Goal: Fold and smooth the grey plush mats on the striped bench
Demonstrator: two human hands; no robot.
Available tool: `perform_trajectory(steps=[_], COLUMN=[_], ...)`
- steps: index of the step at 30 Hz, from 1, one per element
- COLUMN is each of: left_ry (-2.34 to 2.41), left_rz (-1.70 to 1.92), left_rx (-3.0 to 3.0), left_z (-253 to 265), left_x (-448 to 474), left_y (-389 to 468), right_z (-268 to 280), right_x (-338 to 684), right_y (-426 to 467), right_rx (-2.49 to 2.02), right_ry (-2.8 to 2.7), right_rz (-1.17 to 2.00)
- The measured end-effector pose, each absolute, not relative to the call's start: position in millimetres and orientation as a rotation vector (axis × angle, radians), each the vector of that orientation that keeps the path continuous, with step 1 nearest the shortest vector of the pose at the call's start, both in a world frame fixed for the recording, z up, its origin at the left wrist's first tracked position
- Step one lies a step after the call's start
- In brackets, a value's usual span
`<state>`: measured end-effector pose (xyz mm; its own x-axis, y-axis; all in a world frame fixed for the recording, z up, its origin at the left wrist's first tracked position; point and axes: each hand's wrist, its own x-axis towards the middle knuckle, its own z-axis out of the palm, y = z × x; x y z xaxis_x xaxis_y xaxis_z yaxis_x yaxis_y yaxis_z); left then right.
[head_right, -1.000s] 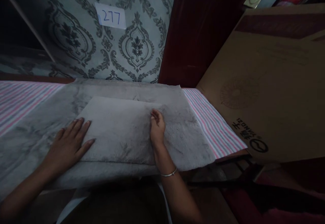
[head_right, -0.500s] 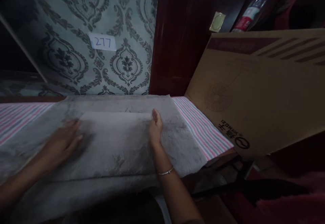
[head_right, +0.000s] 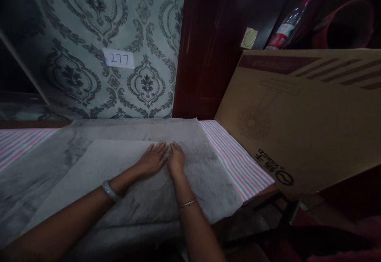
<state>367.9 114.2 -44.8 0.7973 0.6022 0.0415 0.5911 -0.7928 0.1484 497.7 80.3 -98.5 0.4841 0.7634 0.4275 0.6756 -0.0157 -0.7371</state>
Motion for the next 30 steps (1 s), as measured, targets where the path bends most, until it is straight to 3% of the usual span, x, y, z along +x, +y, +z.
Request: perform_trajectory(steps=[14,20,30], left_ry=[1.411,1.406,1.814], left_rz=[0.258,0.281,0.275], left_rx=[2.760,2.750,2.522], left_z=[-47,-49,-25], left_x=[219,184,137], left_y=[196,200,164], right_z=[-106,-100,-91], right_x=[500,498,500], right_y=[78,77,73], right_rx=[-1.690,-1.698,-1.641], right_ry=[-1.265,-1.230,-1.189], right_rz=[0.104,0.103,0.218])
